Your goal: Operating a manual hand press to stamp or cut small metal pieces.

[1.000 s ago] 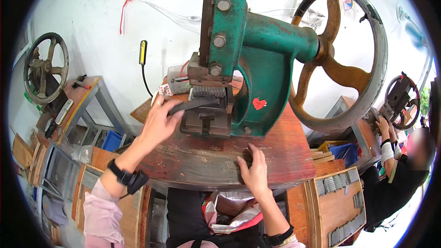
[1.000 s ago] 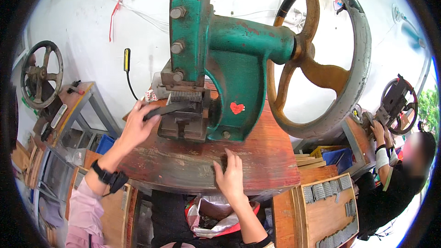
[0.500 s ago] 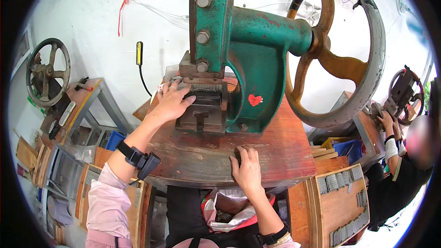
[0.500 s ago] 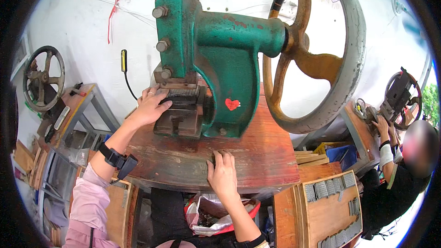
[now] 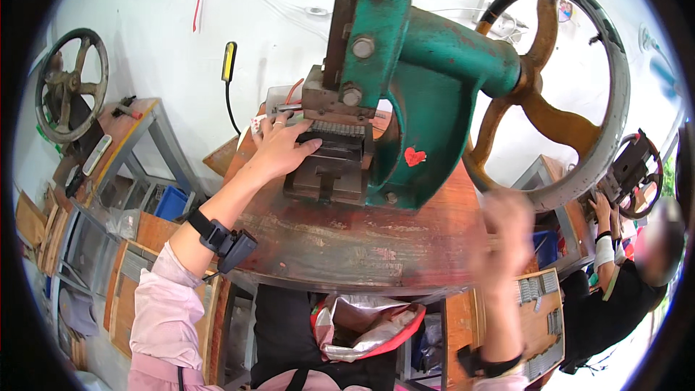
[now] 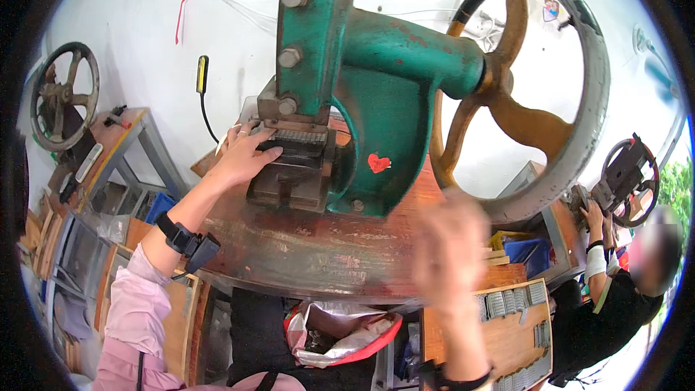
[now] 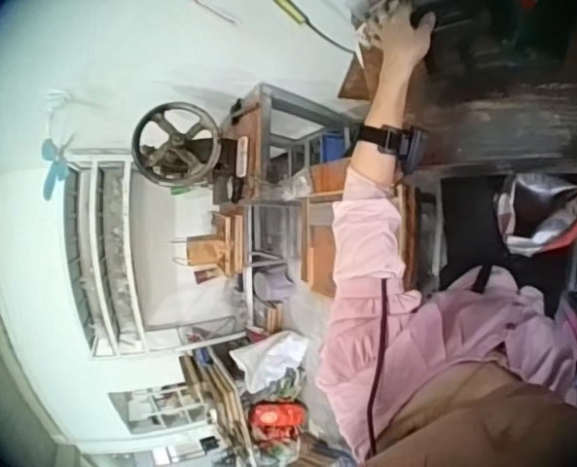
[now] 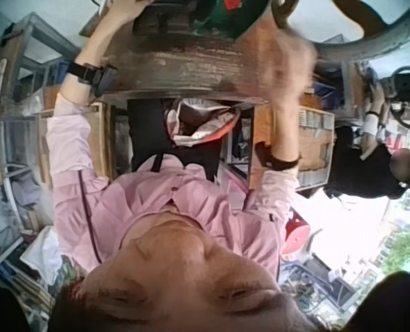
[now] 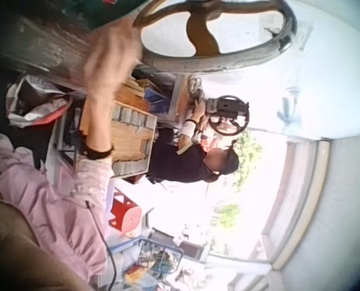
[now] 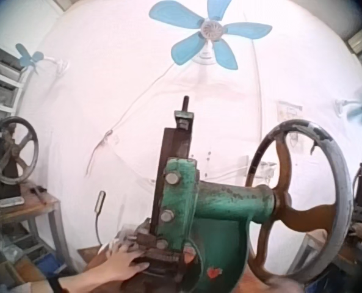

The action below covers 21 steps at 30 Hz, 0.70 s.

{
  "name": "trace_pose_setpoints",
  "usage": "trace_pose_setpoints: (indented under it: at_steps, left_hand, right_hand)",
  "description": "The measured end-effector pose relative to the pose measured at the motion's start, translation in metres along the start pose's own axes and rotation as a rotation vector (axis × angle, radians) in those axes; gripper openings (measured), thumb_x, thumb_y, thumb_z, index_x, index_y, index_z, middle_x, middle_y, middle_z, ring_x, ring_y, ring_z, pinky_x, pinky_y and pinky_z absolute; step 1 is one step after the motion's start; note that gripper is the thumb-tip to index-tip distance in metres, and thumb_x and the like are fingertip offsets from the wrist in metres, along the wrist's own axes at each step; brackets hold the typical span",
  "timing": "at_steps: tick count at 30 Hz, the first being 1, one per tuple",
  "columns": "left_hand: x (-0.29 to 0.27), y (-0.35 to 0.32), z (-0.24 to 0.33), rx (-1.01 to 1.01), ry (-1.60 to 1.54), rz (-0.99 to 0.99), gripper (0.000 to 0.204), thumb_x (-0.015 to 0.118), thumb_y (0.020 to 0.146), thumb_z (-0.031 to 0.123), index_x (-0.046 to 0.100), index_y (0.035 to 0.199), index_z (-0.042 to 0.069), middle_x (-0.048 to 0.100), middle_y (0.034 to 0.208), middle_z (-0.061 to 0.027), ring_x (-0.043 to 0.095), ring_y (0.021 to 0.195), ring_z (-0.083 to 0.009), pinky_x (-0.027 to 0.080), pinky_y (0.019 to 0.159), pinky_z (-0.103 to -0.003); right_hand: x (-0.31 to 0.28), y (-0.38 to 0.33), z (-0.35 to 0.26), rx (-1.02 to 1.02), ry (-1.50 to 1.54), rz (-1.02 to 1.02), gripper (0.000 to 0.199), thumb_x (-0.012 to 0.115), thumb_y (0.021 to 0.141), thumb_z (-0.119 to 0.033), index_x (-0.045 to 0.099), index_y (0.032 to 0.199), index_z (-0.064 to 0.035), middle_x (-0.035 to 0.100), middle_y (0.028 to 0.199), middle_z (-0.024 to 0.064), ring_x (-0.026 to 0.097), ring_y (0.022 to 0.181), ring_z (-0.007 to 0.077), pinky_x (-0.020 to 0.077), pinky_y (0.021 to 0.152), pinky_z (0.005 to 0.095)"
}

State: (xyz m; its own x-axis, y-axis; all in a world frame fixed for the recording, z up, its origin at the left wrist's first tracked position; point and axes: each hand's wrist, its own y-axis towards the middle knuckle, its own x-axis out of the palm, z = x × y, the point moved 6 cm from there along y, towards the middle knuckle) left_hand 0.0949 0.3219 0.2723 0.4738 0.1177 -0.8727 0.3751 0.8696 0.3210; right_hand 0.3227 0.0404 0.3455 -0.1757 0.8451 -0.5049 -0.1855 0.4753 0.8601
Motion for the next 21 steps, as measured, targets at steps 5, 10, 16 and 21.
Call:
trace_pose_setpoints:
  at_steps: [5, 10, 16, 21]
  left_hand:
    - [0.005, -0.003, 0.002, -0.006, -0.086, 0.025, 0.052, 0.058, 0.088, 0.05, 0.059, 0.129, 0.018, 0.034, 0.146, -0.0244, 0.019, 0.136, -0.0483, 0.013, 0.107, -0.063]
    - [0.006, 0.0, 0.002, -0.031, 0.004, 0.033, 0.077, 0.062, 0.083, 0.052, 0.038, 0.141, 0.007, 0.027, 0.147, -0.0276, 0.02, 0.135, -0.0482, 0.014, 0.106, -0.064]
    - [0.015, -0.013, -0.025, -0.416, -0.354, 0.306, 0.131, 0.083, 0.068, 0.046, -0.009, 0.142, -0.01, 0.02, 0.143, -0.0361, 0.024, 0.136, -0.0406, 0.024, 0.108, -0.053]
    - [0.049, -0.006, -0.015, -0.246, -1.277, -0.019, 0.083, 0.079, 0.076, 0.035, 0.037, 0.129, -0.011, 0.054, 0.121, -0.0213, 0.056, 0.107, -0.0217, 0.047, 0.087, -0.032]
  right_hand:
    - [-0.112, 0.123, 0.066, 0.046, -0.694, 0.355, 0.042, 0.066, 0.089, -0.023, 0.057, 0.124, -0.0024, 0.06, 0.121, 0.0171, 0.053, 0.119, 0.0329, 0.0381, 0.102, 0.0401]
    - [-0.109, 0.235, 0.175, 0.655, -0.274, -0.227, 0.056, 0.064, 0.084, -0.047, 0.055, 0.117, -0.003, 0.062, 0.094, 0.0095, 0.061, 0.085, 0.0155, 0.0468, 0.079, 0.0259]
    - [-0.107, 0.235, 0.199, 0.711, 0.006, -0.142, 0.047, 0.066, 0.083, -0.052, 0.061, 0.092, -0.0061, 0.056, 0.07, 0.0005, 0.054, 0.062, 0.0051, 0.0423, 0.055, 0.0206]
    - [-0.079, 0.087, 0.091, 0.969, -0.161, 0.518, 0.049, 0.067, 0.086, -0.038, 0.057, 0.116, 0.0008, 0.055, 0.072, 0.0019, 0.05, 0.06, 0.0084, 0.0419, 0.055, 0.0247]
